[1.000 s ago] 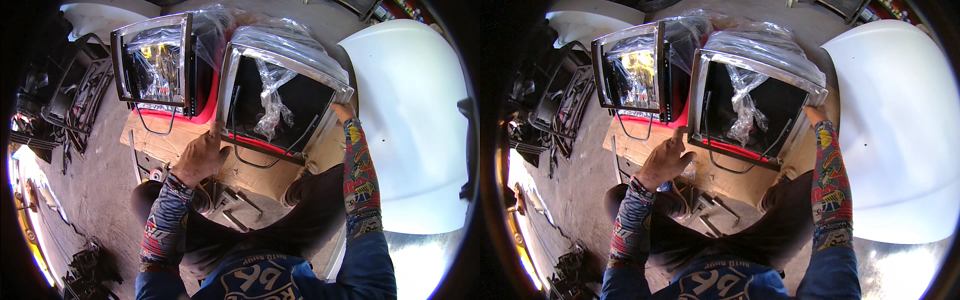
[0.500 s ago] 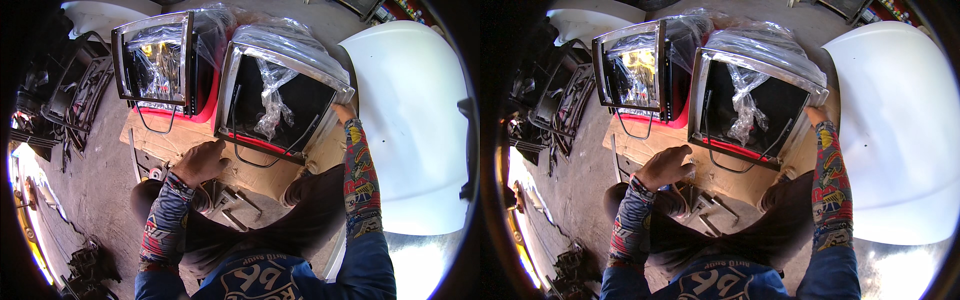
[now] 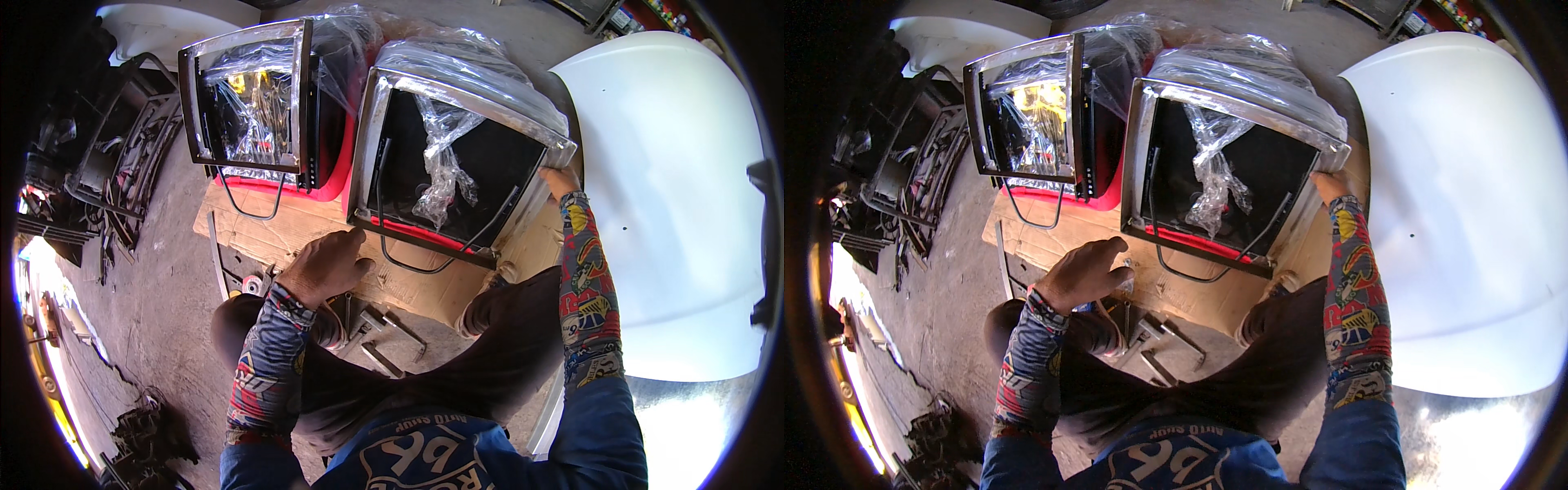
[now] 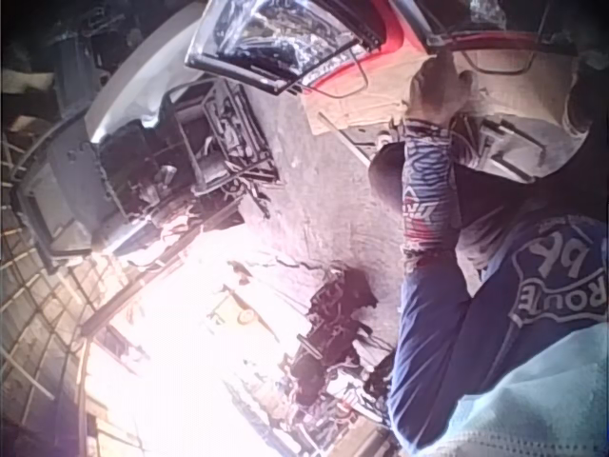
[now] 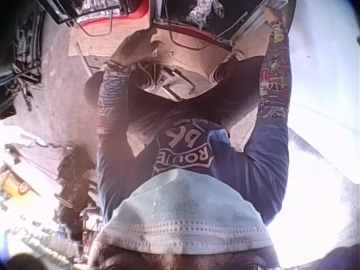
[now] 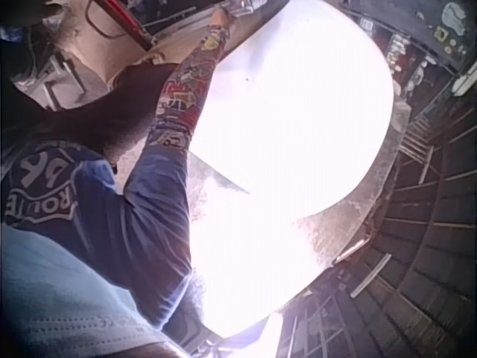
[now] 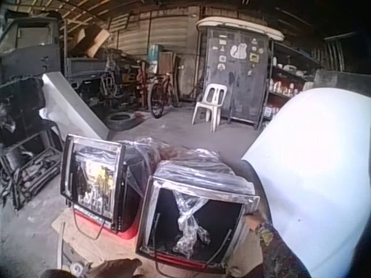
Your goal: The person sits on the floor and works on two chrome car parts, possibly headlights, by hand. They repeatedly adjust and reposition the parts on a cardboard surface. The person then stands, walks to a cabinet, retrieves a bottle, and returns to the work area.
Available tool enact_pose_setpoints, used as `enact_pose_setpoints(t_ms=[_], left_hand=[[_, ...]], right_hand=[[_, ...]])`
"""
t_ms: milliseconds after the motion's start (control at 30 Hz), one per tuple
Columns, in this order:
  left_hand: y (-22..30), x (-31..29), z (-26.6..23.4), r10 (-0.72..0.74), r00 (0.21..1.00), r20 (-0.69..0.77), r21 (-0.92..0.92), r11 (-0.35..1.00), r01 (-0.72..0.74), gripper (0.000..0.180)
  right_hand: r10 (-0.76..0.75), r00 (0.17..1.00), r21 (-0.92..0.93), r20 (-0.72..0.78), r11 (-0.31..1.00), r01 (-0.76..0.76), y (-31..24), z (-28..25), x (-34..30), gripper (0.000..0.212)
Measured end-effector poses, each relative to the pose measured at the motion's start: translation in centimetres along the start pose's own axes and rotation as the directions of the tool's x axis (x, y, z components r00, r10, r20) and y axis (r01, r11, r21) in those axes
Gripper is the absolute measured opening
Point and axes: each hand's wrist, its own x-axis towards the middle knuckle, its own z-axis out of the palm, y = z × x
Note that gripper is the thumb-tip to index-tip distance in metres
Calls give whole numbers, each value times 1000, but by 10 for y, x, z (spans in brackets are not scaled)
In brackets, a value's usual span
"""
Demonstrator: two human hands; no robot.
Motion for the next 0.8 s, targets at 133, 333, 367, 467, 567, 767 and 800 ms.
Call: enact_pose_setpoints(t_ms=[133, 333, 367, 467, 567, 767, 800], left_hand=[[0, 0, -1, -2, 1000, 2, -3, 1000, 2, 44], [0, 0, 1, 0, 1000, 2, -3, 1000, 0, 44], [-1, 0, 1, -5, 1000, 5, 7, 1000, 5, 44], [-1, 1, 2, -7, 1000, 16, -2, 1000, 7, 44], [-1, 2, 2, -6, 1000, 13, 9, 1000, 6, 44], [0, 2, 1, -14, 1000, 18, 16, 1000, 14, 45], [0, 2, 1, -11, 1000, 18, 12, 1000, 11, 45]], right_hand=[[25, 998, 48, -50, 999, -23, 0, 2, -1, 53], [33, 996, 24, -82, 999, -31, 2, 3, 4, 56], [34, 996, 24, -87, 999, -32, 2, 3, 5, 56], [27, 996, 17, -83, 1000, -25, 2, 3, 3, 55], [11, 998, 9, -63, 1000, -10, 1, 1, 1, 53], [28, 998, -10, -50, 1000, -28, -1, -1, 0, 52], [30, 998, -3, -60, 1000, -30, -1, -2, -1, 52]])
